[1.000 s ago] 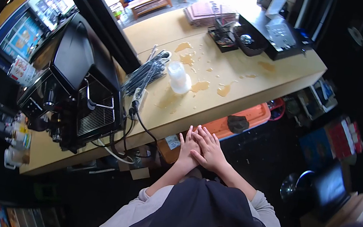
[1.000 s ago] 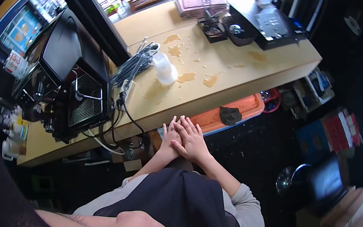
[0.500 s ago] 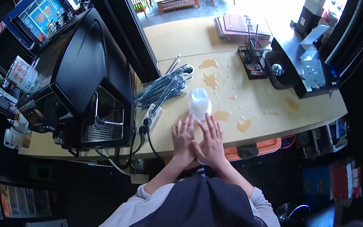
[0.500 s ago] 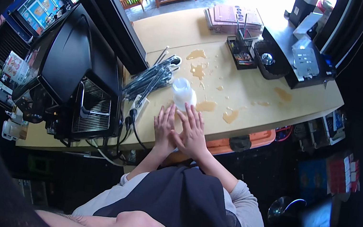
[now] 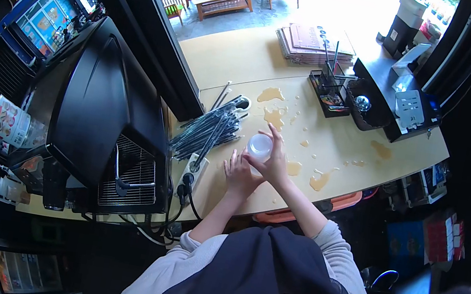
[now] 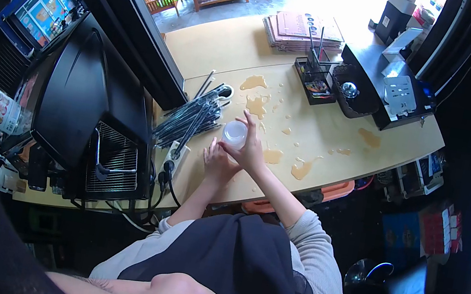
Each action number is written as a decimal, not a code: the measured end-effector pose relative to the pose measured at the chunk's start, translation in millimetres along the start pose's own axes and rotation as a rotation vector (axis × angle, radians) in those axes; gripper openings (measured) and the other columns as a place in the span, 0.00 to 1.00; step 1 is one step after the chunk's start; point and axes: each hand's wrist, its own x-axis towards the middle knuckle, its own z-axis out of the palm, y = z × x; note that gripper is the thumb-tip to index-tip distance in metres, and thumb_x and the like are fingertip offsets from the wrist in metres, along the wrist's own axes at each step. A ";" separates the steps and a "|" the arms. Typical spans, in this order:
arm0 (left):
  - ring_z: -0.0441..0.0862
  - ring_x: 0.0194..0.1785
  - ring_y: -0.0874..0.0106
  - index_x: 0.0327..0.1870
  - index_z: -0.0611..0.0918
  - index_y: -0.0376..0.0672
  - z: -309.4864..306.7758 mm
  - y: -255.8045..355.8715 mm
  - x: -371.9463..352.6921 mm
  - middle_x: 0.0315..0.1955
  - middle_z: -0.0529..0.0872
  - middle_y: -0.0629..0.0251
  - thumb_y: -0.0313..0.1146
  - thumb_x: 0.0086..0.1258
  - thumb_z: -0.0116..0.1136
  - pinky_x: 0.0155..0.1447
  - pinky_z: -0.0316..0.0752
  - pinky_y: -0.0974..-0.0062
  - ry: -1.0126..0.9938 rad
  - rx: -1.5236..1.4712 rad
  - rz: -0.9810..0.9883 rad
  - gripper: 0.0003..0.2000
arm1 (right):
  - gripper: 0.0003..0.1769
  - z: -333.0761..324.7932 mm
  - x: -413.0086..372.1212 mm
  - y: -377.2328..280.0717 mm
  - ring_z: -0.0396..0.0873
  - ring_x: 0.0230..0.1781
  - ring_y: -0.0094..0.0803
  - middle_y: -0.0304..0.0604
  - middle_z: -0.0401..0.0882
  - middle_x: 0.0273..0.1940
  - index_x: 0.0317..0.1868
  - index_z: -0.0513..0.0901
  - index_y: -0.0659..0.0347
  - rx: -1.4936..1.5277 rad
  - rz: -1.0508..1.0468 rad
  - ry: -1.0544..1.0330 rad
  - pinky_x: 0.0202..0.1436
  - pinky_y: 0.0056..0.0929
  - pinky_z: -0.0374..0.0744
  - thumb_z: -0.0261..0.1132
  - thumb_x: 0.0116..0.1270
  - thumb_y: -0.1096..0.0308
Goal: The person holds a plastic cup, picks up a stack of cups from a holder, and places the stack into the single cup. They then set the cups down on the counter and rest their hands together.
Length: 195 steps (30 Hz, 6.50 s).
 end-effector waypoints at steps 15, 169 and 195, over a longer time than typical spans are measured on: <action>0.67 0.73 0.56 0.67 0.69 0.39 5.1 -12.4 6.4 0.64 0.76 0.49 0.62 0.40 0.77 0.76 0.51 0.44 0.101 -0.171 0.023 0.53 | 0.41 4.5 -0.2 0.7 0.83 0.50 0.40 0.50 0.81 0.49 0.61 0.72 0.63 0.073 0.076 0.045 0.54 0.37 0.80 0.82 0.51 0.57; 0.64 0.75 0.63 0.62 0.78 0.48 -113.0 -104.5 -401.8 0.64 0.77 0.62 0.55 0.58 0.66 0.71 0.41 0.22 0.391 0.054 -0.425 0.32 | 0.49 78.1 -302.1 -231.9 0.74 0.62 0.50 0.54 0.74 0.61 0.69 0.64 0.64 0.233 -0.181 -0.688 0.66 0.44 0.73 0.80 0.52 0.53; 0.65 0.75 0.62 0.59 0.80 0.46 -281.3 -392.6 -596.9 0.63 0.79 0.62 0.50 0.57 0.70 0.70 0.44 0.22 0.557 0.125 -0.767 0.30 | 0.50 423.1 -444.7 -398.1 0.74 0.65 0.47 0.56 0.70 0.64 0.71 0.60 0.68 0.493 -0.334 -1.015 0.66 0.39 0.74 0.79 0.55 0.62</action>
